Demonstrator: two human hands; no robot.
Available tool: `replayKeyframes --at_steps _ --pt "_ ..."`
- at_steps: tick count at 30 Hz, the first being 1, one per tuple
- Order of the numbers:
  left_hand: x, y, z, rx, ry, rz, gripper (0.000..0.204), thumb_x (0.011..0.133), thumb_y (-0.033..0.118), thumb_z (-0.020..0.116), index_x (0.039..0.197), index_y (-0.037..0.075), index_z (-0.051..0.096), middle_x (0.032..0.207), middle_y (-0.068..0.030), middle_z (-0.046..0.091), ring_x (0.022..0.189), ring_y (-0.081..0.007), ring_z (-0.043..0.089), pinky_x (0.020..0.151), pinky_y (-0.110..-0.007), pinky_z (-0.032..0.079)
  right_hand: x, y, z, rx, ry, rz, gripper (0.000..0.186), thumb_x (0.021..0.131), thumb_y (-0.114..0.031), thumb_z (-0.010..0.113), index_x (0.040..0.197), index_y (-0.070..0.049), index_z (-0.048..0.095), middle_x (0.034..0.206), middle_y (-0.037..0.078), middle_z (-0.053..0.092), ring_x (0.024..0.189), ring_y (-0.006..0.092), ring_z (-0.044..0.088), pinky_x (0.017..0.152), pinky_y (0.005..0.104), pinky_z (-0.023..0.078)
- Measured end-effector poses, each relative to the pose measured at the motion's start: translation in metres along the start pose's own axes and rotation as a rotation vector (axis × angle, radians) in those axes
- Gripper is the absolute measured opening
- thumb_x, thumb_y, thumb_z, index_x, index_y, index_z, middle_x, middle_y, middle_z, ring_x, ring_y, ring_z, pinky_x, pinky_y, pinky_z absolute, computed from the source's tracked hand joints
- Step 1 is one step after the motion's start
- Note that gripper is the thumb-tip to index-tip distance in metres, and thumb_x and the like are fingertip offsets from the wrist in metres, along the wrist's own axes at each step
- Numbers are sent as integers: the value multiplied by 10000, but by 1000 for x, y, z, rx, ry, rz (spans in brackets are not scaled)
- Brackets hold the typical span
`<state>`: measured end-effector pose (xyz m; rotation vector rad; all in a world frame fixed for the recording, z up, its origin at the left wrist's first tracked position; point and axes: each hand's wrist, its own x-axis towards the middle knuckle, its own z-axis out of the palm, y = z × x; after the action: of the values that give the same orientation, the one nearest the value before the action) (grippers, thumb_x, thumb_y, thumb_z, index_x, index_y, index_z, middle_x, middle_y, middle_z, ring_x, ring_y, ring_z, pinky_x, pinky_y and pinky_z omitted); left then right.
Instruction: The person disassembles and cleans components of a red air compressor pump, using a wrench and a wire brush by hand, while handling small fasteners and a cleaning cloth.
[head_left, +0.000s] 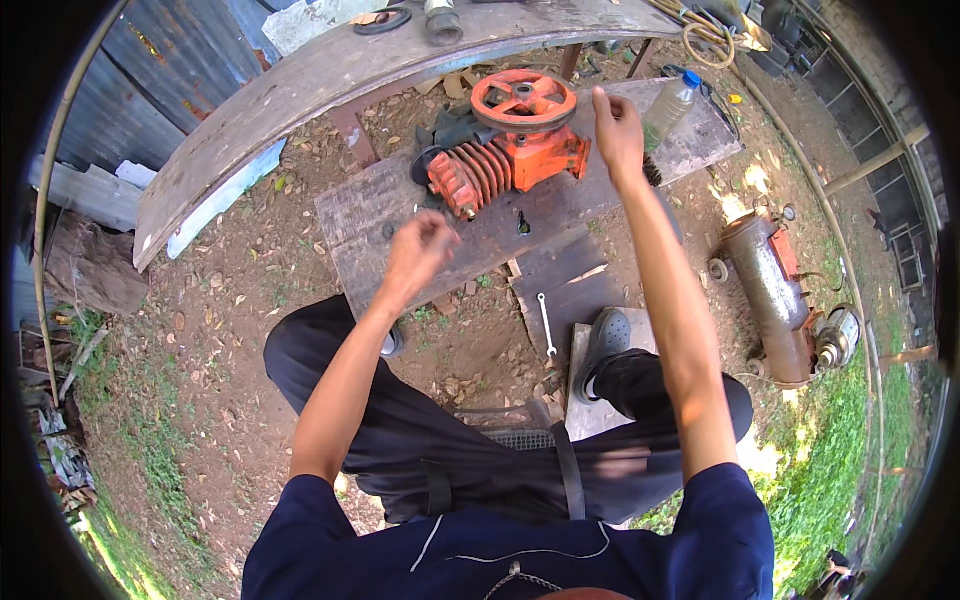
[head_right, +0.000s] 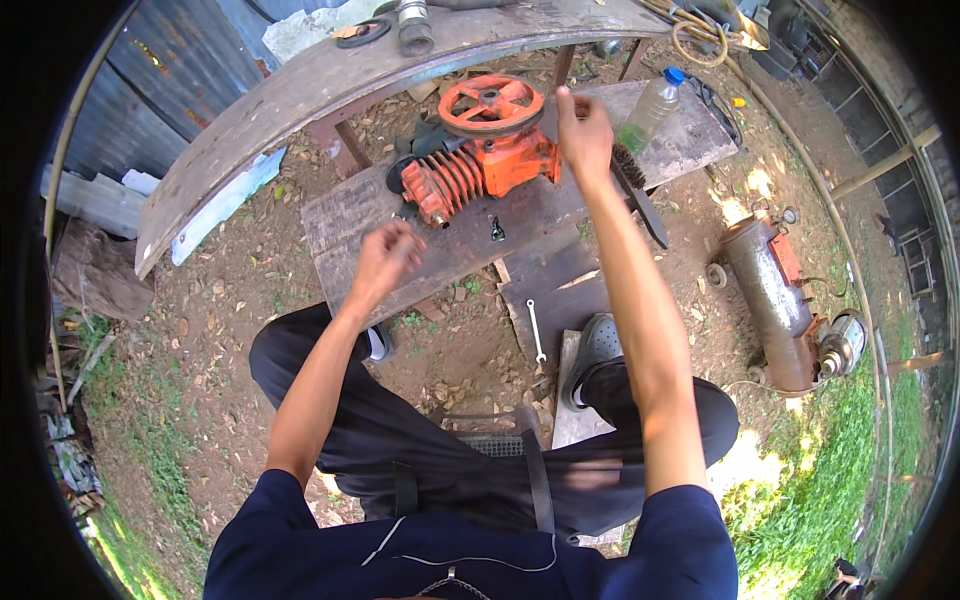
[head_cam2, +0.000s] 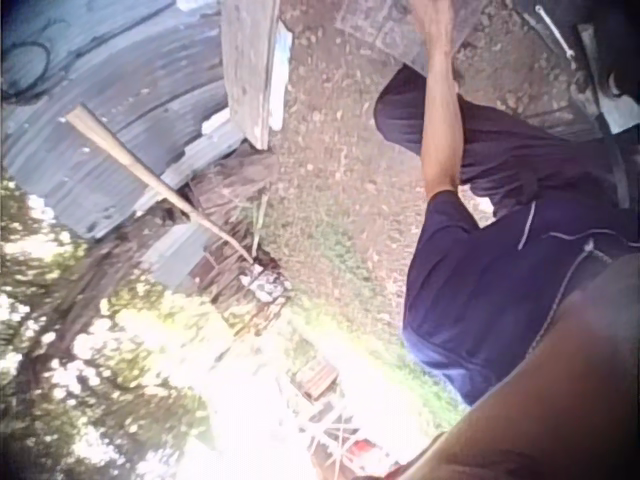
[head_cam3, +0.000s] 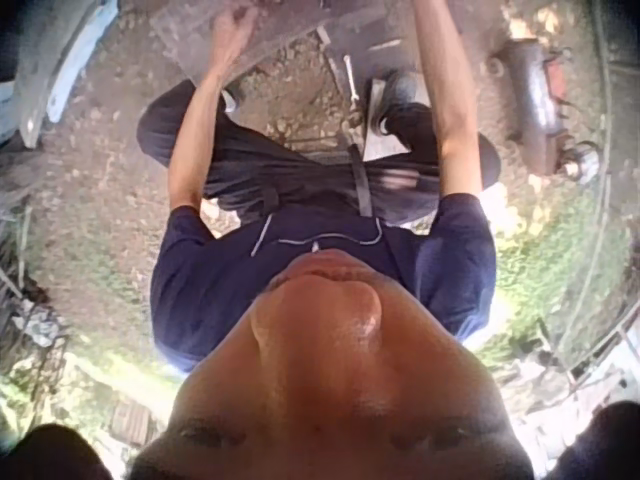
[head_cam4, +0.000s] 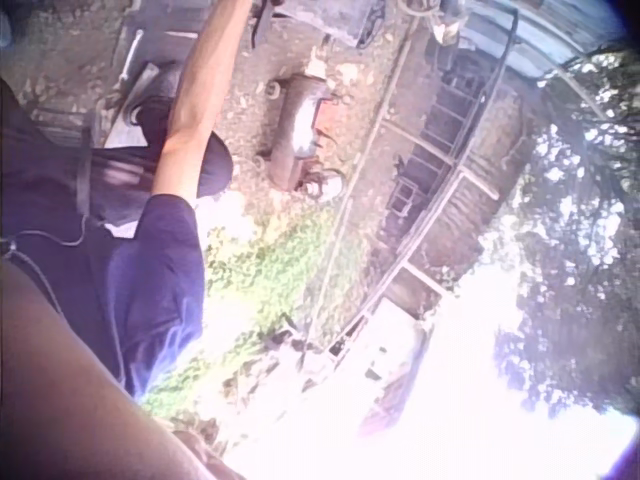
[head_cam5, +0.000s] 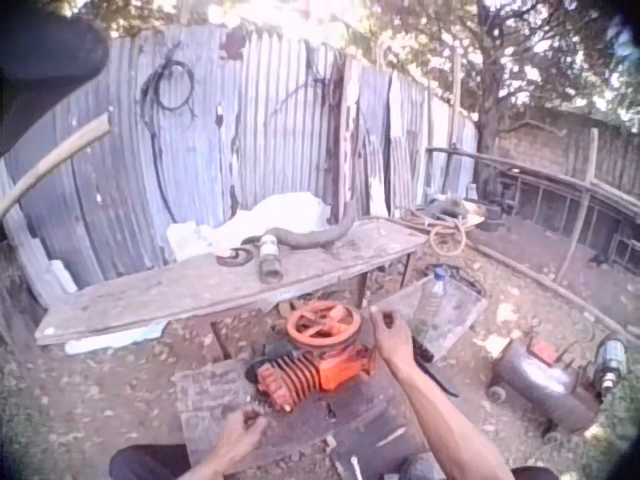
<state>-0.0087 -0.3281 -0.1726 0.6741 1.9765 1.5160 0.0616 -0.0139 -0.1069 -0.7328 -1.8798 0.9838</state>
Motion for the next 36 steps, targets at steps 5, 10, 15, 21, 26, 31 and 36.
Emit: replayKeyframes --at_steps 5,10,15,21,26,31,36 --pt "65 -7 8 -148 590 431 155 943 123 463 1014 -3 519 956 -109 669 859 -201 608 817 -332 461 67 -20 19 -108 -655 523 624 874 -642 533 1010 -53 690 884 80 617 719 210 565 599 381 452" --pt "105 -28 10 -33 666 361 217 988 127 317 1103 9 458 1243 -145 520 1037 -203 485 942 -320 369 52 -8 35 168 -562 705 218 884 -251 696 913 -41 643 752 54 647 631 166 635 451 312 479" --pt "119 -44 26 -173 662 386 239 996 140 289 1148 25 433 1244 -138 499 1141 -225 463 1016 -350 326 29 -21 43 560 -500 823 196 1003 -186 465 1084 -58 589 955 73 687 817 182 700 742 385 611" --pt "123 -33 39 -218 634 482 241 994 141 278 1134 15 429 1207 -129 467 1151 -224 443 1040 -354 297 23 -8 27 595 -397 845 221 1008 -183 472 1115 -21 578 1029 132 676 855 216 696 772 395 606" --pt "110 -9 79 -407 593 374 230 973 130 286 1122 17 420 1149 -118 436 1091 -207 414 1011 -339 297 20 -15 3 605 -300 834 225 1000 -179 498 1095 1 592 1001 152 673 816 218 695 748 393 605" --pt "124 -29 109 -127 613 575 225 952 149 327 1078 -22 401 1148 -189 383 1054 -290 407 971 -417 332 33 2 -31 530 -320 752 191 974 -111 516 1010 44 621 948 159 667 764 231 696 677 381 610" --pt "131 -26 113 -122 613 604 226 957 136 316 1079 -25 414 1108 -204 436 1009 -301 447 945 -406 354 41 22 -33 544 -322 704 254 948 -133 549 1061 92 587 936 204 666 742 264 695 632 403 600"
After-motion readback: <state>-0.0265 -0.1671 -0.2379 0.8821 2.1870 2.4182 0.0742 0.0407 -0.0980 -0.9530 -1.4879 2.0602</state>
